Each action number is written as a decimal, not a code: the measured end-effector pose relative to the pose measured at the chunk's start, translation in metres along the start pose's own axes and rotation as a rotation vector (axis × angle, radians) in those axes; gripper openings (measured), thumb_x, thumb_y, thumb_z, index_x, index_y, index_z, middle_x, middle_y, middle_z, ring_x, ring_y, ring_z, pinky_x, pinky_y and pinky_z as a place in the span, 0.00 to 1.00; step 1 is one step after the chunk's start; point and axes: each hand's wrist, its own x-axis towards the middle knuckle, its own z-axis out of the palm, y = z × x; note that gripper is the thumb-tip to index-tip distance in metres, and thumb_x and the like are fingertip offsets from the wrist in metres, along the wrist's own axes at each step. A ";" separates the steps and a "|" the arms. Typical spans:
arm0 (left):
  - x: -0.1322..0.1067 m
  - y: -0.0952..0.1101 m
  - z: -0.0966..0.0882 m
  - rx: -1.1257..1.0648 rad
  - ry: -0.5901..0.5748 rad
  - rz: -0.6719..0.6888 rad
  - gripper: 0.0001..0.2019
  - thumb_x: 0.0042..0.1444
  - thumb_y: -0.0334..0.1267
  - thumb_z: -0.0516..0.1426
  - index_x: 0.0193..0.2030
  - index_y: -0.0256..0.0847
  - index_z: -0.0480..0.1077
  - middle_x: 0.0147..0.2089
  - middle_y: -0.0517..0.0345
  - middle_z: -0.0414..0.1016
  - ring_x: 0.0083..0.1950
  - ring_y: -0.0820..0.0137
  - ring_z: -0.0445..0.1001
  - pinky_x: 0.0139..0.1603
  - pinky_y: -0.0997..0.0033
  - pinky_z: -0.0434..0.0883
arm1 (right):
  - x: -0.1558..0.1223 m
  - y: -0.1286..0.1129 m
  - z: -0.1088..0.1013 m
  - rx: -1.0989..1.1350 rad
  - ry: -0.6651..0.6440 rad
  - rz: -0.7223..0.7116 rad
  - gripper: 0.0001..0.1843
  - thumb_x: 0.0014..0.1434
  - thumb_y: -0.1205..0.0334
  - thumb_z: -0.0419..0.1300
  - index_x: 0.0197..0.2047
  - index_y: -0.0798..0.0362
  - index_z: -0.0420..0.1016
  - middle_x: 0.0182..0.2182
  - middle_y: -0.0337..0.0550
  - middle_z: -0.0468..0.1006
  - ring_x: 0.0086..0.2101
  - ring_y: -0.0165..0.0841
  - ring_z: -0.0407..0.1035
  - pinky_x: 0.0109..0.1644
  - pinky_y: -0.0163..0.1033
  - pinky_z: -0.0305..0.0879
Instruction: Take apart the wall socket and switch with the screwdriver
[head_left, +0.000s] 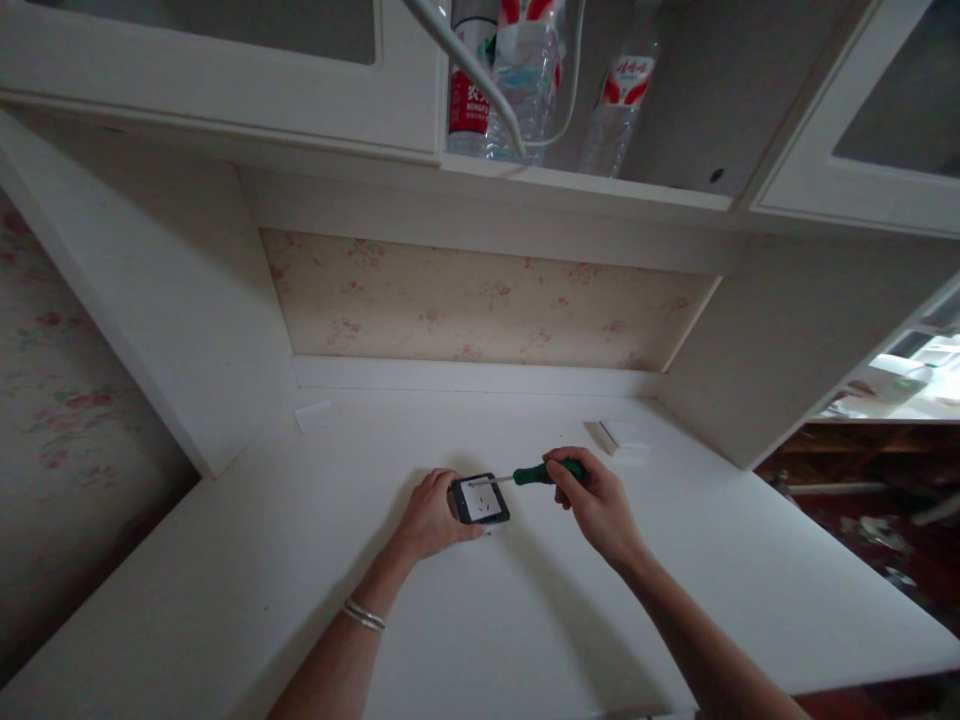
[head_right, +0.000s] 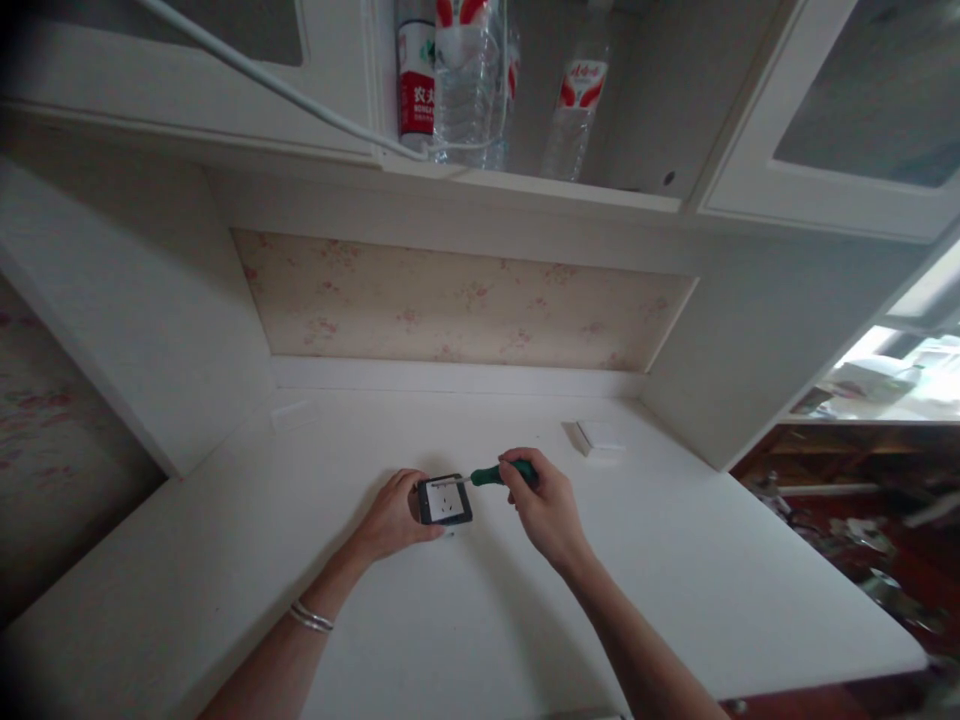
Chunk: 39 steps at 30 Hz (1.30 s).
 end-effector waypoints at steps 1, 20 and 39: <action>0.000 0.000 0.000 0.001 0.000 -0.001 0.34 0.30 0.46 0.70 0.47 0.43 0.67 0.48 0.53 0.70 0.50 0.59 0.68 0.51 0.63 0.65 | 0.002 -0.007 0.001 -0.054 -0.013 -0.023 0.16 0.58 0.48 0.56 0.40 0.52 0.72 0.22 0.40 0.73 0.22 0.31 0.65 0.24 0.36 0.62; 0.001 -0.003 0.000 -0.024 0.004 0.029 0.32 0.31 0.46 0.70 0.45 0.43 0.67 0.47 0.55 0.69 0.48 0.62 0.70 0.47 0.66 0.67 | 0.028 -0.062 0.023 -0.487 -0.332 -0.352 0.07 0.60 0.63 0.52 0.38 0.52 0.72 0.33 0.40 0.76 0.34 0.31 0.68 0.38 0.35 0.61; 0.002 -0.003 0.002 -0.049 0.029 0.016 0.35 0.27 0.48 0.71 0.45 0.42 0.67 0.47 0.54 0.69 0.47 0.60 0.70 0.49 0.63 0.67 | 0.071 -0.105 0.073 -0.896 -0.621 -0.516 0.16 0.59 0.53 0.55 0.46 0.54 0.68 0.43 0.50 0.75 0.40 0.39 0.70 0.40 0.39 0.62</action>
